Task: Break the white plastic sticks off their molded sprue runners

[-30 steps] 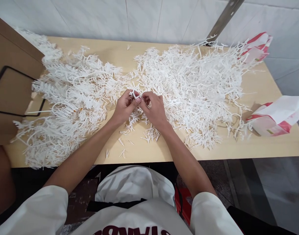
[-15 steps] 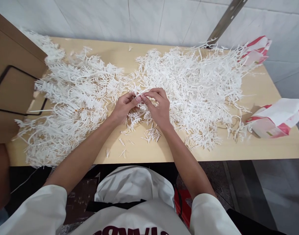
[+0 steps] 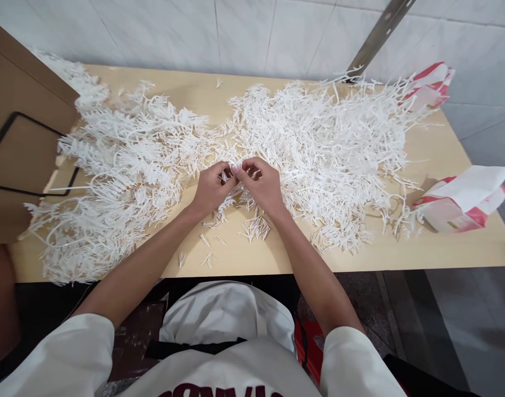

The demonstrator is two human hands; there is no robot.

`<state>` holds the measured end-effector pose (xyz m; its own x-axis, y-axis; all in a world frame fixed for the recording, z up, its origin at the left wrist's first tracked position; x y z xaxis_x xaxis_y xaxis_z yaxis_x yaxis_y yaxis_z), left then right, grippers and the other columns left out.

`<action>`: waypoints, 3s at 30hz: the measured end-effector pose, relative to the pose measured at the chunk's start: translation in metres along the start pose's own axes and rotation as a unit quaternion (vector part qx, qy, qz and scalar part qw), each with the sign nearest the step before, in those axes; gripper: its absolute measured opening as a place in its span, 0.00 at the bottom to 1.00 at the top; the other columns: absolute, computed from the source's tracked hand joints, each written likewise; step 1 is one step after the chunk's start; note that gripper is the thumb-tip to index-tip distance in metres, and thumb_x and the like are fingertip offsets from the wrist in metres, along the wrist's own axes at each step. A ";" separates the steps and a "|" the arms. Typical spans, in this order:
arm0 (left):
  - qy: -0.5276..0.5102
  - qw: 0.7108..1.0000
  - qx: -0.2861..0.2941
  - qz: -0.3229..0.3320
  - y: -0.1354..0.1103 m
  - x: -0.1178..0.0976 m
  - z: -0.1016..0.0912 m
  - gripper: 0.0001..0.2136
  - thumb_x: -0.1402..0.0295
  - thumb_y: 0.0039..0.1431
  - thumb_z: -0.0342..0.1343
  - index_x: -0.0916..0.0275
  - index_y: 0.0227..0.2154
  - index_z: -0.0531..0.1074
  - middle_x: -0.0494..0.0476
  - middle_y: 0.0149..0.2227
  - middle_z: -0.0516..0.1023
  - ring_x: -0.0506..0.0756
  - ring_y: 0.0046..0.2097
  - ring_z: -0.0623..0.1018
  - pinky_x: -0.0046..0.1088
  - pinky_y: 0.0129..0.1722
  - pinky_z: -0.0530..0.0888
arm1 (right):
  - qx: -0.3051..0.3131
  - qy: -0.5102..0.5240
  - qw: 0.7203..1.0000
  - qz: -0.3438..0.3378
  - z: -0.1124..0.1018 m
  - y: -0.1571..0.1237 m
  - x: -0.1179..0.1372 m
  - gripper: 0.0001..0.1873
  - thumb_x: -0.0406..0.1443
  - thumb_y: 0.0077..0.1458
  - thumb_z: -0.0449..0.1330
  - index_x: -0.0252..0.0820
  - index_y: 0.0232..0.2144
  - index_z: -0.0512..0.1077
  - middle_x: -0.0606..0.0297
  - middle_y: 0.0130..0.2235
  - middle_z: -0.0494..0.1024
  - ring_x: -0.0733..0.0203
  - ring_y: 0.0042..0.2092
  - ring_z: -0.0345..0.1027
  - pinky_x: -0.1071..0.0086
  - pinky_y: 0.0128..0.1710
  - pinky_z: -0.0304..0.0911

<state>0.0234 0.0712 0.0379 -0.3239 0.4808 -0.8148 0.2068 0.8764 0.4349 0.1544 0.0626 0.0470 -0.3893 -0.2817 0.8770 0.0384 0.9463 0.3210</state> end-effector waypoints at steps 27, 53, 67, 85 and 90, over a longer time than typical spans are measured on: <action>-0.363 0.909 0.074 -0.190 -0.007 0.020 0.021 0.09 0.63 0.56 0.57 0.61 0.32 0.65 0.49 0.28 0.64 0.45 0.26 0.65 0.21 0.24 0.63 | 0.093 0.233 0.960 0.127 0.021 0.000 -0.024 0.10 0.42 0.54 0.58 0.43 0.26 0.68 0.70 0.26 0.67 0.69 0.28 0.60 0.73 0.29 0.57; -0.120 0.985 -0.018 -0.126 -0.001 0.011 -0.004 0.09 0.66 0.59 0.52 0.61 0.25 0.60 0.47 0.24 0.61 0.46 0.26 0.61 0.24 0.27 0.61 | 0.022 -0.136 0.989 -0.045 0.004 -0.003 0.006 0.17 0.44 0.62 0.50 0.44 0.23 0.57 0.71 0.23 0.60 0.68 0.26 0.52 0.68 0.29 0.50; -0.198 0.973 -0.031 -0.116 0.003 0.022 -0.007 0.13 0.56 0.55 0.59 0.61 0.29 0.70 0.51 0.29 0.70 0.47 0.31 0.69 0.23 0.30 0.66 | 0.071 -0.098 0.990 -0.073 0.012 -0.004 0.017 0.17 0.47 0.61 0.52 0.49 0.47 0.70 0.61 0.44 0.70 0.62 0.41 0.66 0.66 0.38 0.63; -0.367 0.904 0.049 -0.212 -0.003 0.031 0.017 0.18 0.56 0.43 0.67 0.62 0.31 0.70 0.48 0.27 0.70 0.44 0.26 0.68 0.19 0.23 0.67 | 0.121 0.007 0.992 0.022 0.020 -0.001 0.003 0.15 0.39 0.58 0.52 0.42 0.21 0.61 0.70 0.25 0.61 0.67 0.29 0.55 0.69 0.31 0.51; -0.349 0.912 0.054 -0.207 -0.004 0.032 0.018 0.15 0.58 0.47 0.65 0.61 0.32 0.69 0.48 0.27 0.68 0.44 0.24 0.66 0.20 0.21 0.67 | 0.072 -0.053 0.996 0.016 0.016 -0.002 0.004 0.12 0.37 0.55 0.53 0.42 0.21 0.62 0.71 0.23 0.62 0.67 0.27 0.54 0.69 0.29 0.49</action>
<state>0.0291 0.0824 0.0027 0.2638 -0.0585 -0.9628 0.3030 0.9527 0.0252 0.1376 0.0623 0.0444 -0.4852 -0.2402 0.8407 -0.0769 0.9695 0.2327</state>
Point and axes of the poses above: each hand's wrist, its own y-axis towards the middle knuckle, its own z-axis out of the palm, x = y × z, the point moved 9 cm from there along y, towards the middle knuckle
